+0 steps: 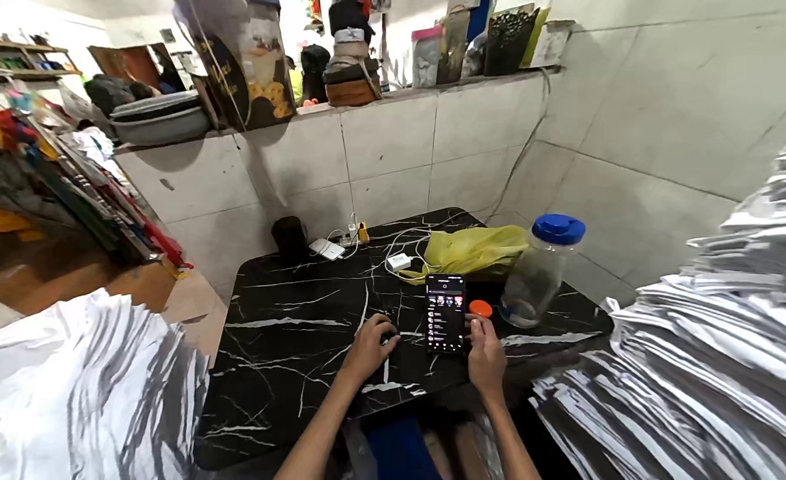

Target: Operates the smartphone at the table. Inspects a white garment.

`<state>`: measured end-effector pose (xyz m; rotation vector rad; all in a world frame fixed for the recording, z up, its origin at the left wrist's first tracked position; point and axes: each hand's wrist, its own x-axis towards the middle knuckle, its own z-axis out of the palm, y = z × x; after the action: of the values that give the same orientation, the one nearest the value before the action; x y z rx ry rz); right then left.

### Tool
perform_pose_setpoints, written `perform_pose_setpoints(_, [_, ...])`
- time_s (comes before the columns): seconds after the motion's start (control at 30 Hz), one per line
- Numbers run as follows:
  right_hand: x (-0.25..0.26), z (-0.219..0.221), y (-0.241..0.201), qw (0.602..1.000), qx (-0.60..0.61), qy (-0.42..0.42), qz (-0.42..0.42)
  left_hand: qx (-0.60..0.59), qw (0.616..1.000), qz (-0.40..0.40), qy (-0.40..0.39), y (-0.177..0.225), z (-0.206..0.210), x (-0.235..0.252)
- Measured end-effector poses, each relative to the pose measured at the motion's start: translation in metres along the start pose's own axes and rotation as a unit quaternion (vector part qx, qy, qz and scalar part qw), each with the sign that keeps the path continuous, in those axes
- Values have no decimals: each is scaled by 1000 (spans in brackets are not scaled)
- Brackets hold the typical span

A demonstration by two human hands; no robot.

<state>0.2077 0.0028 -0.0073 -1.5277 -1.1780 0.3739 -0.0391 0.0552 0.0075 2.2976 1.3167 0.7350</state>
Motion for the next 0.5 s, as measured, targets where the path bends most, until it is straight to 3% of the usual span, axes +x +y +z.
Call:
perform_pose_setpoints(0.23, [-1,-3,-6,999,-34,-11,10,30,995,93,-16,-2,8,41])
perform_pose_setpoints(0.5, [-3,-4,-13,997,-69,-21,13,-32,995,71,66,7,31,67])
